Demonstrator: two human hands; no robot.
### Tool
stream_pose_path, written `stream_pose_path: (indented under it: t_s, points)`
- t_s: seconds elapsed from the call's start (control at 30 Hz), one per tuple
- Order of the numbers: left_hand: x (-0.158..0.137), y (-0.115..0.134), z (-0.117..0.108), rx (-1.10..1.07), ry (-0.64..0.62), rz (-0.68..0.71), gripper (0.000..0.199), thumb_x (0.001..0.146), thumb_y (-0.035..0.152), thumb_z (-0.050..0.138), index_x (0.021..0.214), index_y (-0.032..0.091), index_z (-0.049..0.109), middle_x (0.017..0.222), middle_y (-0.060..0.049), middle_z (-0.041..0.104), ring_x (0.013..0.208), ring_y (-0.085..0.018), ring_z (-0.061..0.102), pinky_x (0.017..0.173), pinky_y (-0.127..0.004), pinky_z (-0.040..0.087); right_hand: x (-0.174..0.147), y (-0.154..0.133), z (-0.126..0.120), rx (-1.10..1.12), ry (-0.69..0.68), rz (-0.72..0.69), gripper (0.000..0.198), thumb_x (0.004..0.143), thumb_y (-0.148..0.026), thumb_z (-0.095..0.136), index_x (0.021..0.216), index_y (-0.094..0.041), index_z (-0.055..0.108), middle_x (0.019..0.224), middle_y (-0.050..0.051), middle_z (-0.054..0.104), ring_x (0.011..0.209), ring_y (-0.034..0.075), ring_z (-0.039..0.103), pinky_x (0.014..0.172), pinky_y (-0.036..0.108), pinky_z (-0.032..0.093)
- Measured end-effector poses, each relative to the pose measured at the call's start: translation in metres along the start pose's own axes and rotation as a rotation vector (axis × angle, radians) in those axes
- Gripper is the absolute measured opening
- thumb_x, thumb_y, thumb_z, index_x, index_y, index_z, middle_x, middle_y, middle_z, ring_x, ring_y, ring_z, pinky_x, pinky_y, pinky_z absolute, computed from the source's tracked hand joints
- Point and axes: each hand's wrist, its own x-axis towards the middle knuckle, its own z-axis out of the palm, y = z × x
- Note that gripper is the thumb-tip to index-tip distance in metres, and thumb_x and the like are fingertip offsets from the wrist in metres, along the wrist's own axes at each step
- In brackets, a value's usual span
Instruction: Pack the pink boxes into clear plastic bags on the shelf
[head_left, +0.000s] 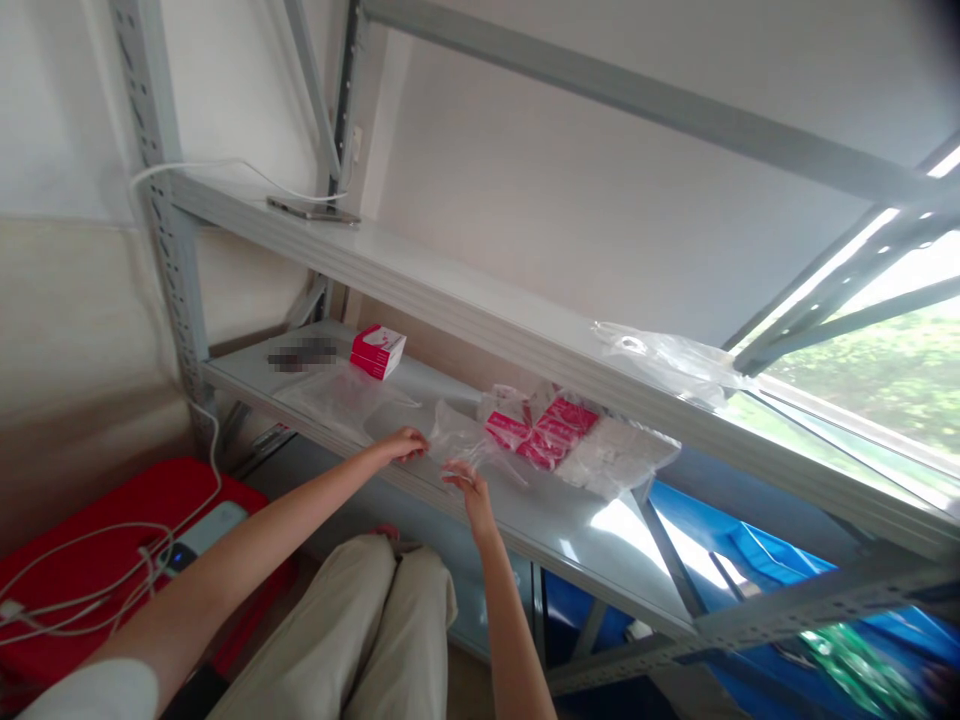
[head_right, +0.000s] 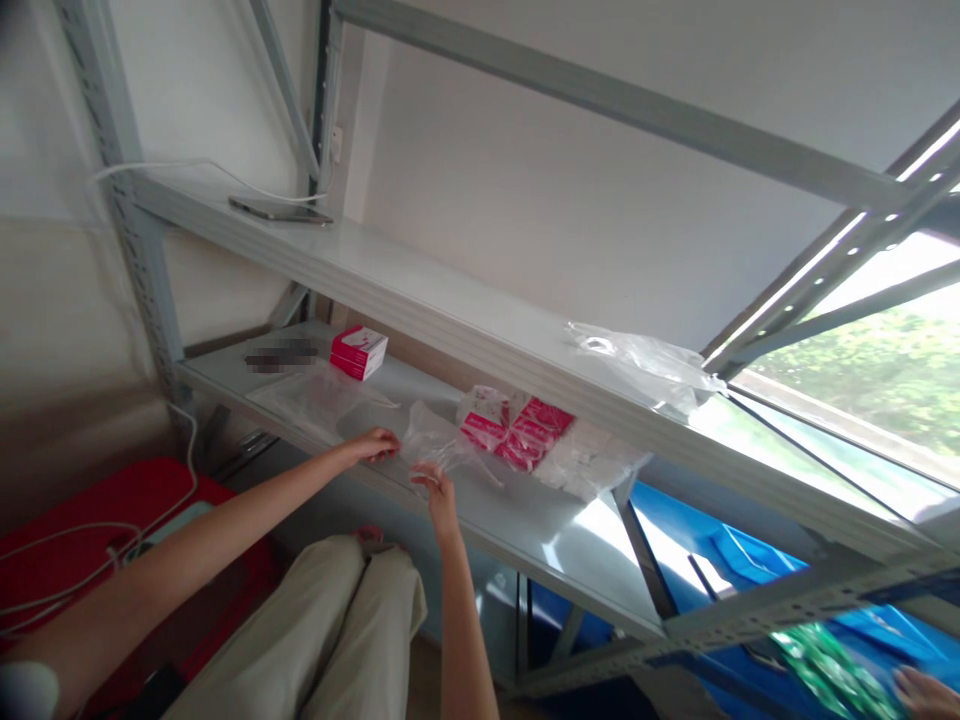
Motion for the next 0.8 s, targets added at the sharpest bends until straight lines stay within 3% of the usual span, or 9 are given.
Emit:
stream_pose_path:
  t_s: [0.17, 0.3, 0.47, 0.57, 0.67, 0.8]
  points:
    - [-0.003, 0.002, 0.002, -0.035, 0.018, -0.011, 0.011, 0.075, 0.024, 0.057, 0.07, 0.015, 0.053, 0.057, 0.002, 0.059, 0.041, -0.005, 0.044, 0.038, -0.016, 0.028, -0.005, 0.002, -0.011, -0.05, 0.025, 0.023, 0.026, 0.066, -0.039, 0.064, 0.082, -0.02, 0.072, 0.084, 0.006, 0.072, 0.072, 0.021, 0.064, 0.074, 0.037, 0.05]
    - [-0.005, 0.004, -0.001, -0.053, 0.093, -0.009, 0.008, 0.082, 0.019, 0.046, 0.074, 0.017, 0.046, 0.061, 0.002, 0.059, 0.041, -0.005, 0.046, 0.039, -0.015, 0.028, -0.006, 0.004, -0.025, -0.069, 0.138, -0.005, 0.032, 0.064, -0.044, 0.068, 0.083, -0.018, 0.071, 0.081, 0.006, 0.072, 0.067, 0.019, 0.063, 0.072, 0.035, 0.049]
    - [-0.011, 0.007, -0.025, -0.042, 0.231, 0.014, 0.007, 0.085, 0.021, 0.044, 0.078, 0.018, 0.043, 0.059, 0.005, 0.055, 0.04, -0.005, 0.042, 0.041, -0.016, 0.029, -0.014, -0.002, -0.06, -0.153, 0.341, -0.054, 0.034, 0.06, -0.046, 0.069, 0.077, -0.016, 0.07, 0.073, 0.005, 0.072, 0.065, 0.019, 0.062, 0.072, 0.035, 0.047]
    - [-0.021, 0.005, -0.043, -0.011, 0.267, 0.014, 0.008, 0.085, 0.021, 0.045, 0.078, 0.018, 0.044, 0.057, 0.005, 0.052, 0.04, -0.005, 0.04, 0.041, -0.016, 0.027, -0.026, -0.007, -0.085, -0.371, 0.425, -0.096, 0.034, 0.064, -0.047, 0.066, 0.08, -0.017, 0.071, 0.075, 0.005, 0.072, 0.073, 0.023, 0.064, 0.078, 0.037, 0.046]
    - [-0.038, -0.004, -0.05, 0.032, 0.211, -0.026, 0.01, 0.084, 0.022, 0.048, 0.075, 0.017, 0.045, 0.053, 0.005, 0.053, 0.038, -0.005, 0.042, 0.039, -0.015, 0.026, -0.042, -0.009, -0.101, -0.612, 0.34, -0.089, 0.031, 0.068, -0.046, 0.061, 0.079, -0.019, 0.071, 0.079, 0.006, 0.073, 0.08, 0.025, 0.065, 0.082, 0.037, 0.045]
    - [-0.066, -0.018, -0.042, 0.053, 0.106, -0.086, 0.015, 0.082, 0.03, 0.054, 0.079, 0.016, 0.048, 0.052, 0.004, 0.057, 0.037, -0.006, 0.046, 0.039, -0.015, 0.029, -0.06, -0.007, -0.109, -0.772, 0.231, -0.037, 0.031, 0.074, -0.045, 0.054, 0.084, -0.019, 0.07, 0.082, 0.007, 0.073, 0.082, 0.024, 0.066, 0.082, 0.034, 0.046]
